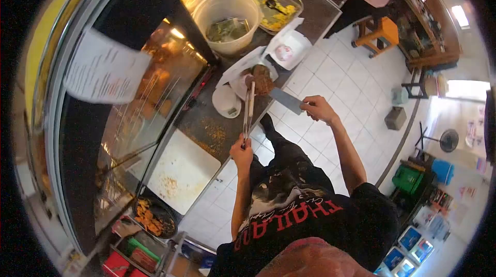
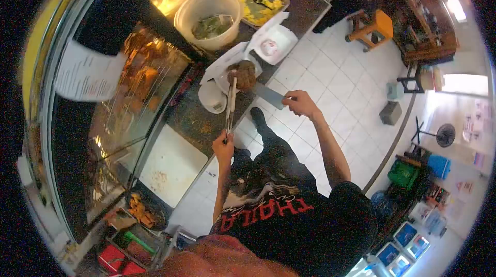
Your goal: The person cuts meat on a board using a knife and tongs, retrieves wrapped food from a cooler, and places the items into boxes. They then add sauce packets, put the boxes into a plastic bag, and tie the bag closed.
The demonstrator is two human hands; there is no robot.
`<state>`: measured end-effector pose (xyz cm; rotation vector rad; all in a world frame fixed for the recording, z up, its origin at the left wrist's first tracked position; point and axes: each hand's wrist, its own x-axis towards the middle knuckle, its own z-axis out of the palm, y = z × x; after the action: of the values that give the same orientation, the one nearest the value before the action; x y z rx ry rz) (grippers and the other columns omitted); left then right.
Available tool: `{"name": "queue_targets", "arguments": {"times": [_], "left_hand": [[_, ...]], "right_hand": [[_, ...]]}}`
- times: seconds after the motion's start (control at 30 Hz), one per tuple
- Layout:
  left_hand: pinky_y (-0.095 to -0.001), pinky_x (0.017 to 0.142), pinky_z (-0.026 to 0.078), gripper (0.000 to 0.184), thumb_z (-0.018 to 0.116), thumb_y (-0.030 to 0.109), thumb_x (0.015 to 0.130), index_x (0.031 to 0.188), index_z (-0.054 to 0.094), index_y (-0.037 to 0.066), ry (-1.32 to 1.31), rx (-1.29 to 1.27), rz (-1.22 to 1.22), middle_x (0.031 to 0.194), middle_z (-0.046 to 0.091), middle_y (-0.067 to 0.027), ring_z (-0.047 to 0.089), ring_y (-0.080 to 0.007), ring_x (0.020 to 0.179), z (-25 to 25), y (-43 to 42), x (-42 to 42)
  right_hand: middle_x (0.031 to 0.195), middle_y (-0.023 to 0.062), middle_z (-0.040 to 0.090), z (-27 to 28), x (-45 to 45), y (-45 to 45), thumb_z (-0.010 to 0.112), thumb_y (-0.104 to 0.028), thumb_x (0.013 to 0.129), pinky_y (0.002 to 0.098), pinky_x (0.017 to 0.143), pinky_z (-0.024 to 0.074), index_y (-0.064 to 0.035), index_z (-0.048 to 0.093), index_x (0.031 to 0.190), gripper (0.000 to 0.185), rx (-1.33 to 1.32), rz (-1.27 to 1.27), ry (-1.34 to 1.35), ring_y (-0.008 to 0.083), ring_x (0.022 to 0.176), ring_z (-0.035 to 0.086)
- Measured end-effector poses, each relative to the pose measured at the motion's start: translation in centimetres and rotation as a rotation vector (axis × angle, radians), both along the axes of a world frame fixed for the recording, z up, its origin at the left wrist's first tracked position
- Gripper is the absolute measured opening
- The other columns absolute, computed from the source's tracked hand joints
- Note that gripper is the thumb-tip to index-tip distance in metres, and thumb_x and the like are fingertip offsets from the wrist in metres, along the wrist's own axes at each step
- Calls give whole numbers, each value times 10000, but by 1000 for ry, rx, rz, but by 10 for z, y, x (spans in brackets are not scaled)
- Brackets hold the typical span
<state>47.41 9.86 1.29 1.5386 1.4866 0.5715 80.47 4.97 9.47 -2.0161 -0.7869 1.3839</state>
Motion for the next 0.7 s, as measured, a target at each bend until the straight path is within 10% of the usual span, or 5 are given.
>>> {"name": "queue_targets", "arguments": {"times": [0.37,0.6,0.7], "left_hand": [[-401,604,479,206,715,135,807,956,685,-5,-16,209,-251,710,644,-202,634,-355,647,-20,65,168],[-496,634,474,249,686,208,801,945,653,7,99,236,-337,715,630,-231,626,-436,713,-62,118,232],[-496,659,486,254,676,202,811,974,648,10,165,314,-314,763,636,-246,628,-445,755,-55,110,227]], "right_hand": [[556,36,561,-10,132,-11,655,-232,865,257,374,378,-35,710,877,206,15,-244,-104,93,409,491],[730,186,676,-35,157,28,648,-238,832,443,599,538,-38,674,888,210,9,11,-1117,368,656,669],[788,204,679,20,147,16,650,-237,826,480,676,530,-77,670,887,173,-110,-80,-998,403,780,662]]}}
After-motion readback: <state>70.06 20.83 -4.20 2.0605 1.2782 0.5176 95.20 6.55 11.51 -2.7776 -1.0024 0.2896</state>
